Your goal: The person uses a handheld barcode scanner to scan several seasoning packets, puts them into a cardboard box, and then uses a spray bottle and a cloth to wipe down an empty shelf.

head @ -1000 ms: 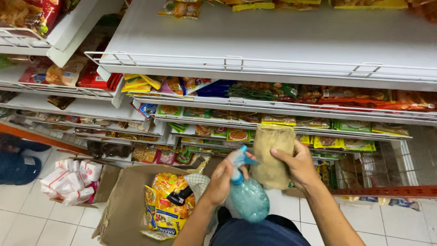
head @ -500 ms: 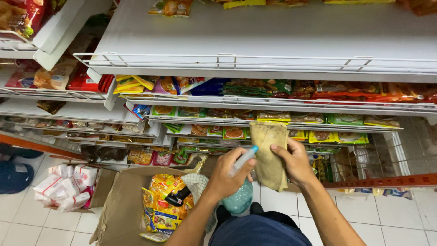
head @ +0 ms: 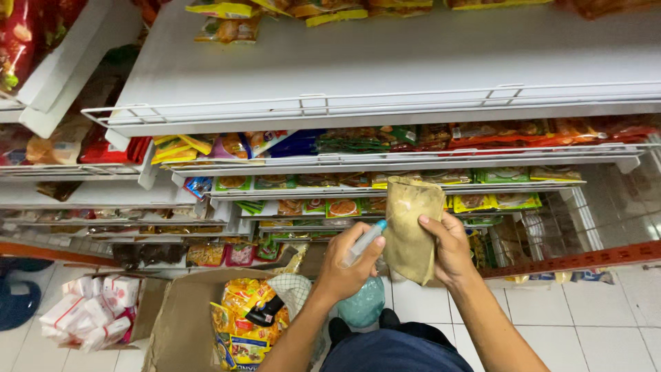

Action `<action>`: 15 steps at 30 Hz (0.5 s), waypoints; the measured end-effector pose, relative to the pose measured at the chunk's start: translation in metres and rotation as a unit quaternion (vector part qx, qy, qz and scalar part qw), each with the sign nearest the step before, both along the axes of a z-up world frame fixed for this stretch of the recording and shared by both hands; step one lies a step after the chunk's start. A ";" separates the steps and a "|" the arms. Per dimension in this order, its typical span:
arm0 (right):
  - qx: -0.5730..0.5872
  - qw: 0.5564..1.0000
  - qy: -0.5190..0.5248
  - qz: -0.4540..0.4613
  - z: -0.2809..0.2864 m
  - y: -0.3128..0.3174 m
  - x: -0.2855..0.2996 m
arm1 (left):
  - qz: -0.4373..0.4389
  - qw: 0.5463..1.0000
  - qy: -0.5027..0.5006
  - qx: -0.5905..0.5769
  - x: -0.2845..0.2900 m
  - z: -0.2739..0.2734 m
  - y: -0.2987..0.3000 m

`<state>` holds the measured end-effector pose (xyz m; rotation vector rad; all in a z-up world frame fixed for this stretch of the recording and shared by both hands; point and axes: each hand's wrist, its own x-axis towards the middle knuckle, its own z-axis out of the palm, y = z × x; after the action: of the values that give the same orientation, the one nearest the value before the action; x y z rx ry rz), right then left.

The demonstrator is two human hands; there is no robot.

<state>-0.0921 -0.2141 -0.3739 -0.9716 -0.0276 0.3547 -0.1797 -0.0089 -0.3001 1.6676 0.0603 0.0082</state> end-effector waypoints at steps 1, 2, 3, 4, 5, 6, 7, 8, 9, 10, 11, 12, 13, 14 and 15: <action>0.011 1.000 0.006 -0.005 0.003 -0.002 -0.001 | -0.001 1.000 0.010 0.003 0.002 0.003 -0.004; 0.023 1.000 0.011 -0.011 0.007 -0.005 0.000 | -0.011 0.998 -0.053 0.026 0.005 0.007 -0.007; 0.021 0.999 0.014 -0.030 0.014 -0.010 0.001 | -0.021 0.992 -0.117 0.048 0.007 0.012 -0.009; 0.021 0.998 0.016 -0.051 0.022 -0.014 0.002 | -0.033 0.980 -0.182 0.070 0.010 0.020 -0.011; 0.020 0.997 0.018 -0.071 0.033 -0.018 0.003 | -0.044 0.981 -0.175 0.071 0.012 0.029 -0.012; 0.018 0.993 -0.023 -0.119 0.046 -0.025 0.005 | -0.055 0.981 -0.170 0.072 0.015 0.039 -0.013; 0.015 0.984 -0.065 -0.165 0.063 -0.034 0.007 | -0.067 0.981 -0.165 0.074 0.018 0.050 -0.013; 0.013 0.972 -0.106 -0.210 0.078 -0.040 0.011 | -0.045 0.959 -0.242 0.142 0.022 0.062 -0.012; -0.001 0.946 -0.189 -0.262 0.093 -0.042 0.017 | -0.022 0.926 -0.316 0.207 0.028 0.073 -0.011; -0.017 0.911 -0.268 -0.312 0.105 -0.043 0.023 | 0.004 0.882 -0.387 0.268 0.035 0.083 -0.011; -0.032 0.867 -0.344 -0.358 0.116 -0.042 0.030 | 0.016 0.868 -0.403 0.291 0.042 0.092 -0.011; -0.105 0.826 -0.389 -0.394 0.124 -0.037 0.042 | 0.030 0.852 -0.418 0.313 0.049 0.099 -0.012; -0.178 0.776 -0.429 -0.426 0.129 -0.026 0.057 | 0.044 0.836 -0.434 0.334 0.058 0.104 -0.013; -0.249 0.719 -0.464 -0.453 0.131 -0.017 0.069 | 0.045 0.825 -0.437 0.356 0.070 0.109 -0.014; -0.330 0.680 -0.491 -0.433 0.130 -0.005 0.082 | 0.046 0.813 -0.441 0.377 0.084 0.113 -0.014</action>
<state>-0.0097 -0.2190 -0.2439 -1.6681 -0.4319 -1.1711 -0.0957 -0.0228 -0.1874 2.2877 -0.6486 0.9932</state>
